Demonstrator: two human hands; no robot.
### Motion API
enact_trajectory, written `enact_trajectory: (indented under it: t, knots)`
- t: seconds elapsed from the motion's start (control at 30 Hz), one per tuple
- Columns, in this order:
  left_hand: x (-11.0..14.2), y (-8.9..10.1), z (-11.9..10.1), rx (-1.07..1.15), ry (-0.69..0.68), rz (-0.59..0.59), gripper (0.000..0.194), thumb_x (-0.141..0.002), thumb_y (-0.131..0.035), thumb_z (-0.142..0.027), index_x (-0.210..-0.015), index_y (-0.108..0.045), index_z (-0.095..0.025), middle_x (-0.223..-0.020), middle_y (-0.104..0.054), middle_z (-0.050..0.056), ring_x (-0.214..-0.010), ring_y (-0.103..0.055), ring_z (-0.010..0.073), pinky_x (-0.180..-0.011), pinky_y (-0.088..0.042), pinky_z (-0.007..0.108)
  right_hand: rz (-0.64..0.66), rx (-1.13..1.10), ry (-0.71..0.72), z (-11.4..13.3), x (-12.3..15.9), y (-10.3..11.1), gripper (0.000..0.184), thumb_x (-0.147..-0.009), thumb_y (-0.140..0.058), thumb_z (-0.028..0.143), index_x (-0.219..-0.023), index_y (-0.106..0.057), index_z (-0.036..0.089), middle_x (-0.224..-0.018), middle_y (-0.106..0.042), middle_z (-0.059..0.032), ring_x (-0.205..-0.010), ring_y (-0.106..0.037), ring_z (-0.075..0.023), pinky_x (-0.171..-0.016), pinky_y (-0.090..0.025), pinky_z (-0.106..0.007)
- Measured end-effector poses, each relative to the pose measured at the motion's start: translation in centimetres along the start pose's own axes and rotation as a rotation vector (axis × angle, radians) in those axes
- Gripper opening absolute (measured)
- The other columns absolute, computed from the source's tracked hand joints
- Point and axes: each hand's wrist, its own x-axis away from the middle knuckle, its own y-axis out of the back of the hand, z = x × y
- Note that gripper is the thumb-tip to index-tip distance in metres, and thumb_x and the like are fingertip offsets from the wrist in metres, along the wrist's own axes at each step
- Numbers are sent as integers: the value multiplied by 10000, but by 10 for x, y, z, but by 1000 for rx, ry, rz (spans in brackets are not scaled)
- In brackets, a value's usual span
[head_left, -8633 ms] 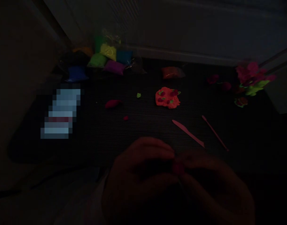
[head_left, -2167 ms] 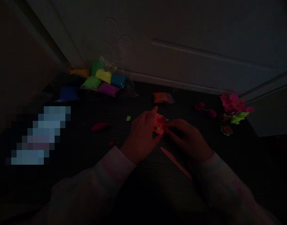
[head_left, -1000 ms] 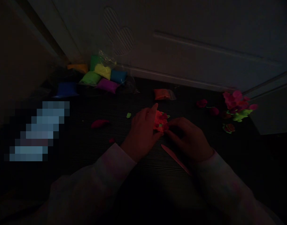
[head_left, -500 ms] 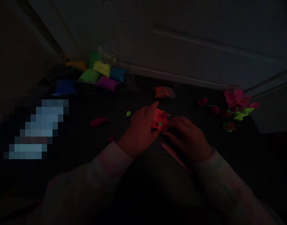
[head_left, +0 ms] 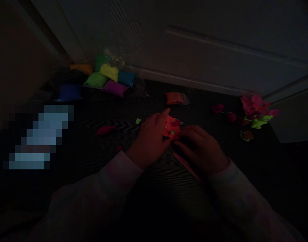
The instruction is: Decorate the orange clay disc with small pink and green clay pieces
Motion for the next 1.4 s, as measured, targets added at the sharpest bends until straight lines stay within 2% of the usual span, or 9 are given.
enact_trajectory:
  t: [0.23,0.47,0.97,1.4]
  knots:
    - [0,-1,2,-3,-14,-15,666,-703,-578,-185,-1275,-239,-154,-1204,-424,100,-1148,-369,224,-960,-304,382,0,2,-32,3,-1,0,145,-756,-528,231,-889,-554,181,-900,-577,-73,-841,-541,-184,-728,-464,-343]
    - [0,-1,1,-22,-16,-15,662,-714,-573,-215,-1278,-235,-135,-1208,-423,106,-1150,-364,221,-964,-299,368,-30,0,-41,5,-2,0,118,-746,-536,218,-843,-571,159,-875,-582,-71,-824,-540,-164,-731,-457,-304]
    - [0,-2,1,-21,-7,-18,656,-700,-571,-187,-1266,-240,-151,-1192,-432,102,-1152,-366,230,-957,-303,386,-5,17,-68,7,-2,0,143,-745,-532,249,-870,-542,178,-874,-587,-71,-816,-544,-188,-719,-460,-344]
    - [1,-3,1,-21,-1,-29,656,-709,-575,-205,-1269,-240,-139,-1202,-426,107,-1125,-384,218,-948,-318,377,-66,62,-132,14,-3,-6,77,-730,-514,213,-790,-553,184,-851,-591,-65,-794,-549,-184,-709,-465,-328]
